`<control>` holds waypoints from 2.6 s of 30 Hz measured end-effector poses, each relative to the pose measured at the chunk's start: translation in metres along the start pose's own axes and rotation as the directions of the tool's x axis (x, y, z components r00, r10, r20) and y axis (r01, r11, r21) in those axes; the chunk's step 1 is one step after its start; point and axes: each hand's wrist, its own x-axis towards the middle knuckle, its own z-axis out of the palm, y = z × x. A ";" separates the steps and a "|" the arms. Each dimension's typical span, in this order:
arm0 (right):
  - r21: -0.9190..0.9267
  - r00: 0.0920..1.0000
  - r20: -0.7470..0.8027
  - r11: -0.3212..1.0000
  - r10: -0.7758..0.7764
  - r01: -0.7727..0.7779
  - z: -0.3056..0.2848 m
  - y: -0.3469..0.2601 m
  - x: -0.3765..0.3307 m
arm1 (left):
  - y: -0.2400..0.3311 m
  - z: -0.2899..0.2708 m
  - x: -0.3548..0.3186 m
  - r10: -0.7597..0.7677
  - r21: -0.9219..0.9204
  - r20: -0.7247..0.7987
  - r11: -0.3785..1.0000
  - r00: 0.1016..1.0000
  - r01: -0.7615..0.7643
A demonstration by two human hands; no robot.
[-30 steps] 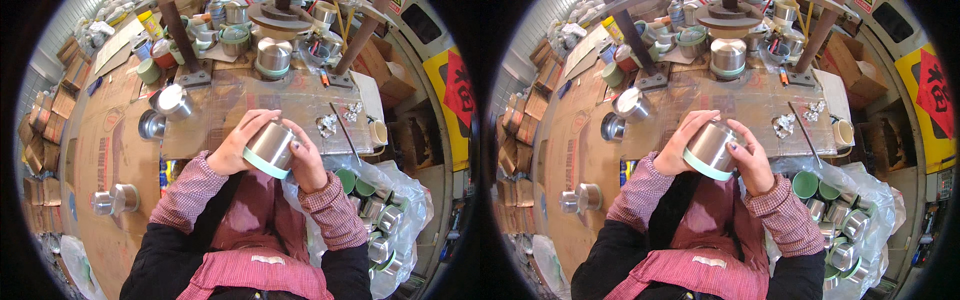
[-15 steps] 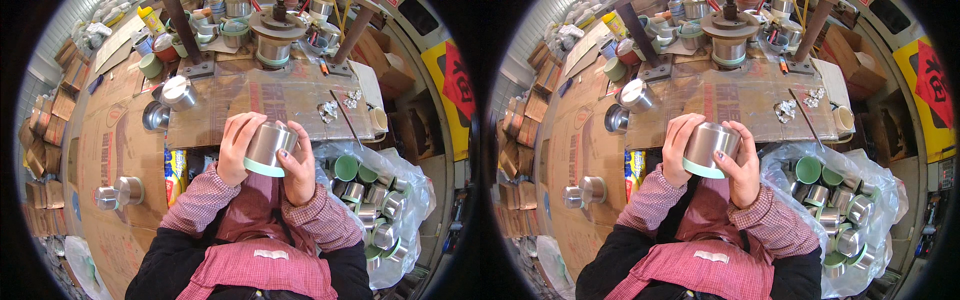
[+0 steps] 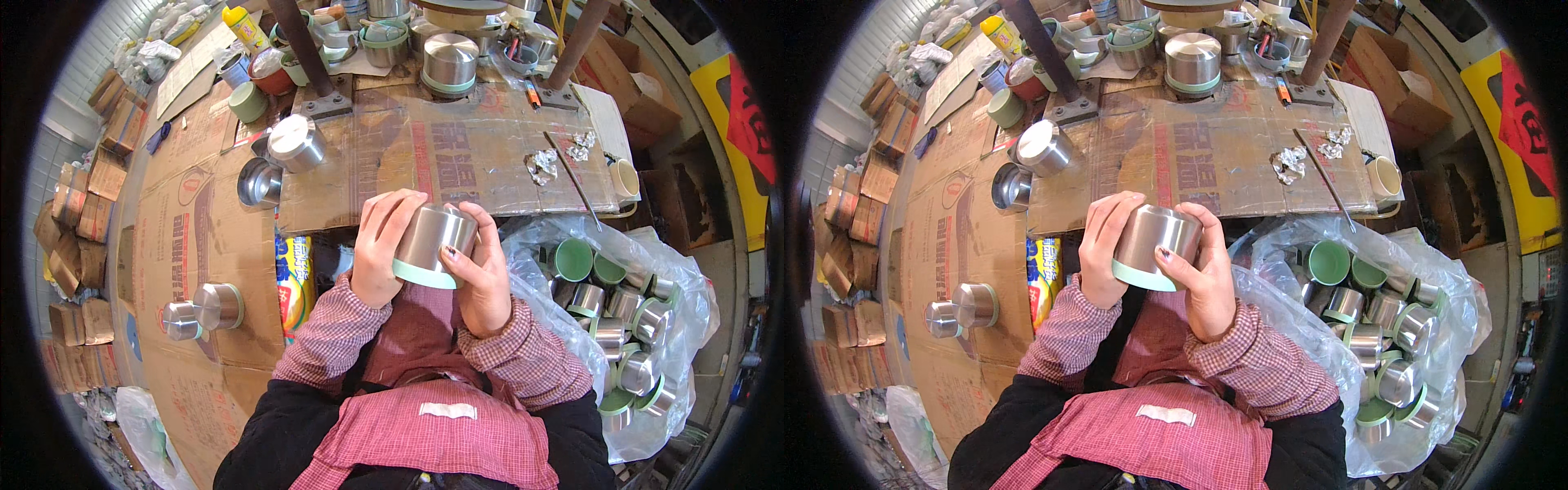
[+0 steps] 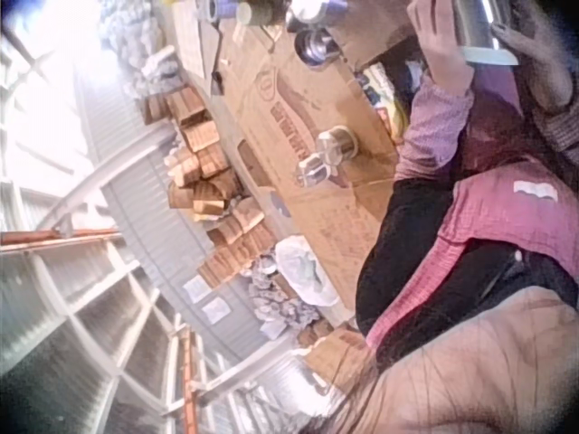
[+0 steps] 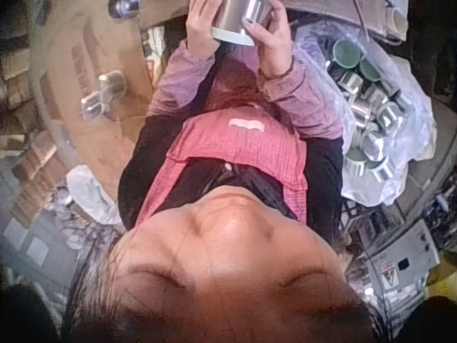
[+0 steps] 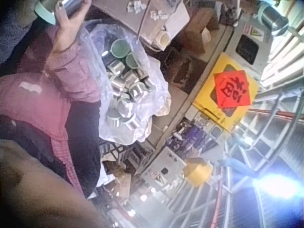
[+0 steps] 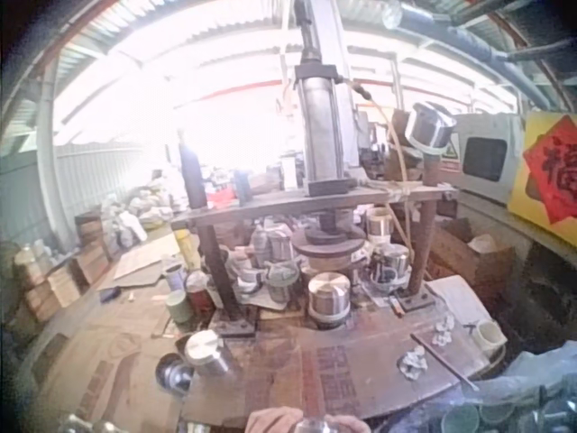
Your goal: The person repeatedly picks up small metal cups and green rings, presses the rings onto the cup rims, and places the assembled units into a plastic bag. The person also occasionally wipes the rim of a cup with a cloth before assembly.
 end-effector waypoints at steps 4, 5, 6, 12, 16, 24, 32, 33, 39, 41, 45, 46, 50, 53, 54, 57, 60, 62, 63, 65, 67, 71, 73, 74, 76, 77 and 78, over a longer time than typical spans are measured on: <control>0.002 0.995 -0.086 0.999 0.044 -0.044 0.002 0.006 -0.006 | 0.003 0.001 -0.005 0.050 0.012 0.038 0.999 0.998 -0.050; 0.012 0.995 -0.081 0.999 0.049 -0.048 0.001 0.007 -0.005 | 0.002 0.001 -0.006 0.049 0.008 0.035 0.999 0.998 -0.049; 0.021 0.996 -0.074 0.998 0.056 -0.055 0.000 0.009 -0.006 | 0.001 0.000 -0.007 0.025 0.000 0.033 1.000 0.999 -0.025; 0.118 0.978 0.149 0.980 0.144 -0.162 -0.011 0.008 -0.002 | -0.006 -0.008 -0.007 -0.026 -0.022 0.005 0.999 1.000 0.027; 0.102 0.994 0.049 0.990 0.098 -0.102 -0.007 0.013 -0.007 | 0.000 -0.006 -0.012 0.012 0.037 0.026 0.999 1.000 -0.013; 0.142 0.987 -0.089 0.982 0.135 -0.122 -0.010 0.026 -0.010 | 0.005 -0.002 -0.017 0.008 0.039 0.073 0.999 0.997 -0.011; 0.040 0.995 -0.037 0.995 0.094 -0.093 -0.019 0.029 -0.012 | 0.004 0.000 -0.020 -0.013 0.036 0.079 0.999 0.997 0.010; 0.019 0.992 -0.071 0.995 0.104 -0.103 -0.018 0.030 -0.008 | 0.005 0.002 -0.020 0.004 0.045 0.090 0.999 0.996 -0.008; -0.097 0.992 0.091 0.993 0.081 -0.072 -0.029 0.017 0.006 | -0.001 0.009 -0.015 -0.070 -0.032 -0.016 0.997 0.997 0.069; -0.179 0.989 0.143 0.984 0.038 -0.012 -0.031 0.015 0.005 | -0.003 0.009 -0.014 -0.100 -0.073 -0.026 0.993 0.995 0.097; -0.083 0.997 0.035 0.994 0.073 -0.070 -0.032 0.021 0.009 | -0.002 0.010 -0.016 -0.022 -0.022 0.017 1.000 1.000 0.022; -0.033 0.993 -0.020 0.993 0.114 -0.115 -0.032 0.022 0.011 | -0.001 0.010 -0.016 0.001 0.005 0.038 1.000 0.999 -0.001; -0.253 0.989 0.140 0.964 -0.044 0.079 -0.038 0.013 0.009 | 0.003 0.004 -0.020 -0.097 -0.024 0.034 0.995 0.995 0.098; -0.674 0.923 0.250 0.632 -0.292 0.383 -0.049 -0.007 0.008 | 0.001 0.001 -0.020 -0.128 0.018 0.020 0.992 0.992 0.128; -0.765 0.902 0.282 0.490 -0.327 0.417 -0.057 -0.015 0.011 | -0.002 0.002 -0.018 -0.115 0.018 -0.001 0.993 0.993 0.115; -0.913 0.746 0.379 -0.088 -0.548 0.399 -0.092 -0.040 0.045 | -0.014 0.007 -0.010 -0.084 0.025 -0.056 0.996 0.995 0.086; -0.910 0.640 0.394 -0.376 -0.660 0.172 -0.141 -0.054 0.095 | -0.027 0.019 0.002 -0.075 0.001 -0.096 0.997 0.993 0.076; -0.939 0.778 0.250 -0.341 -0.576 0.050 -0.160 -0.061 0.118 | -0.032 0.029 0.008 -0.088 -0.011 -0.090 0.996 0.992 0.087; -0.946 0.847 0.115 -0.317 -0.520 -0.066 -0.161 -0.063 0.124 | -0.034 0.033 0.009 -0.097 -0.010 -0.082 0.995 0.992 0.097; -0.983 0.822 0.178 -0.129 -0.540 0.128 -0.150 -0.059 0.119 | -0.035 0.039 0.011 -0.098 -0.013 -0.057 0.995 0.994 0.097; -0.963 0.798 0.180 0.061 -0.576 0.261 -0.121 -0.048 0.102 | -0.035 0.044 0.010 -0.085 -0.015 -0.050 0.996 0.995 0.085; -0.770 0.789 0.460 0.259 -0.408 0.583 -0.070 -0.023 0.066 | -0.035 0.046 0.010 -0.118 0.014 -0.018 0.993 0.993 0.118; -0.749 0.751 0.473 0.239 -0.460 0.618 -0.052 -0.015 0.071 | -0.034 0.046 0.010 -0.127 0.036 -0.012 0.991 0.992 0.127; -0.725 0.721 0.486 0.234 -0.494 0.648 -0.049 -0.015 0.075 | -0.034 0.046 0.011 -0.133 0.046 -0.014 0.990 0.991 0.133; -0.806 0.795 0.341 0.279 -0.502 0.522 -0.044 -0.017 0.080 | -0.033 0.047 0.012 -0.129 0.072 0.000 0.989 0.992 0.128; -0.790 0.813 0.305 0.344 -0.496 0.507 -0.042 -0.017 0.079 | -0.032 0.047 0.013 -0.122 0.075 0.001 0.990 0.993 0.122; -0.760 0.773 0.417 0.283 -0.478 0.585 -0.041 -0.017 0.077 | -0.032 0.048 0.014 -0.117 0.079 0.002 0.990 0.993 0.117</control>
